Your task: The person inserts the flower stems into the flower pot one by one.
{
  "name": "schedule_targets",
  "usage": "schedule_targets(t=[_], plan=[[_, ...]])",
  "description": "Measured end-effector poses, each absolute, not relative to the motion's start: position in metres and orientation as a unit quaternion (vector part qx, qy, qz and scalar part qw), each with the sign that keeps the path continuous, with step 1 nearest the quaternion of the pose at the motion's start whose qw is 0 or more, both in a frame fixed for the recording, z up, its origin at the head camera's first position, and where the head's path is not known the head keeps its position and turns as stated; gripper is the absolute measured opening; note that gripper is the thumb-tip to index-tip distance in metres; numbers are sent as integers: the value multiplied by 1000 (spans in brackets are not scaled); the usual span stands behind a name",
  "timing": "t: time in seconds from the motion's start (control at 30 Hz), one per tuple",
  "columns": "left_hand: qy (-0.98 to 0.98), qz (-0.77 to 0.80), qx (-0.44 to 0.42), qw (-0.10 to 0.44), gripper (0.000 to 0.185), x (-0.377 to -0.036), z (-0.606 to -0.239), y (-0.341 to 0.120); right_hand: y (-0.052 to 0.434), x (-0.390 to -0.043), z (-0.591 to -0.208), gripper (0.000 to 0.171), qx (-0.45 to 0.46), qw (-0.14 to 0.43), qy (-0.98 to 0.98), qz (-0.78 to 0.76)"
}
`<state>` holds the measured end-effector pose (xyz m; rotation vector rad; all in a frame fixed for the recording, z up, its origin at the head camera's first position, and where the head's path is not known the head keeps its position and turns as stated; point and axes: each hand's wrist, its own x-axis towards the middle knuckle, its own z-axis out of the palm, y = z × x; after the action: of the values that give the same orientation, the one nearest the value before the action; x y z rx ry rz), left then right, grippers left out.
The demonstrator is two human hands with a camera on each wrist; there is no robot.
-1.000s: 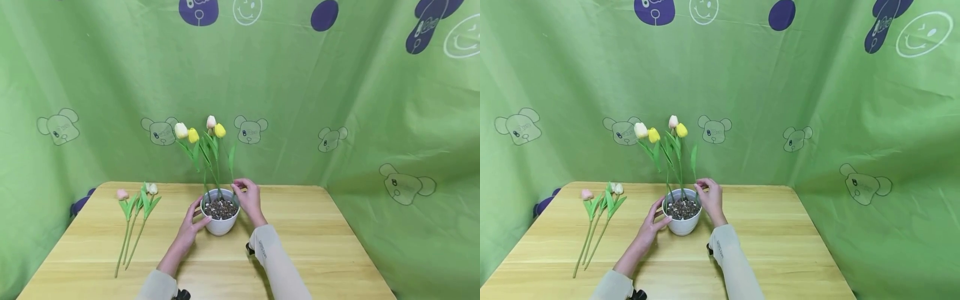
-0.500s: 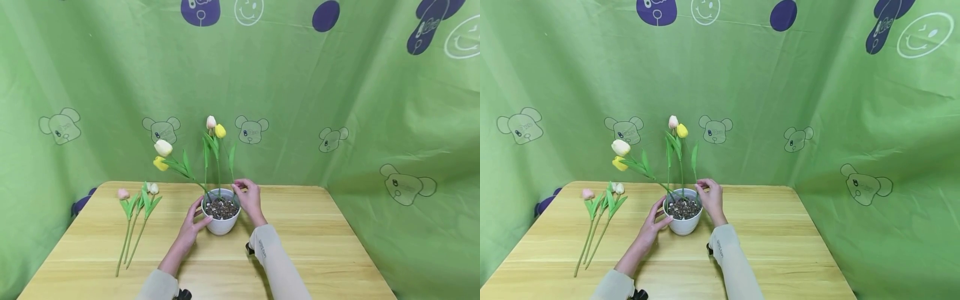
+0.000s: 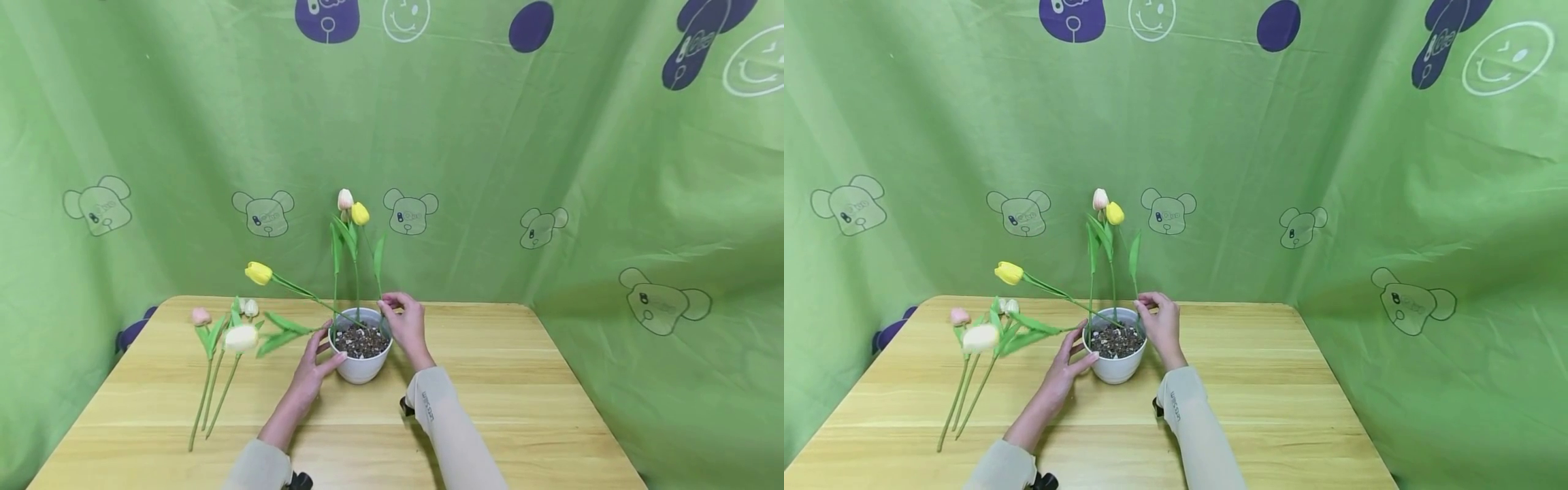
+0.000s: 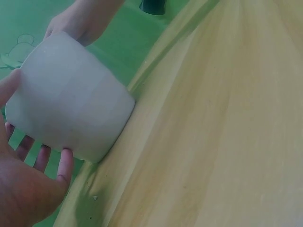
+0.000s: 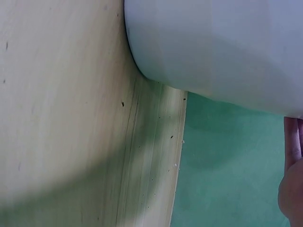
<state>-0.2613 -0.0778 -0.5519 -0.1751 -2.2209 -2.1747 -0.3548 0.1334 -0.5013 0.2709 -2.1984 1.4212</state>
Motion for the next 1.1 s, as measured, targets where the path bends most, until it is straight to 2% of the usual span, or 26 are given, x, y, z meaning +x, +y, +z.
schedule_targets(t=[0.37, 1.1], plan=[[-681, -725, -101, 0, 79, -255, -546, -79, 133, -355, -502, 16, 99, 260, -804, 525], [-685, -722, -94, -17, 83, -255, -548, -81, 136, -351, -504, 24, 96, 223, -793, 559]])
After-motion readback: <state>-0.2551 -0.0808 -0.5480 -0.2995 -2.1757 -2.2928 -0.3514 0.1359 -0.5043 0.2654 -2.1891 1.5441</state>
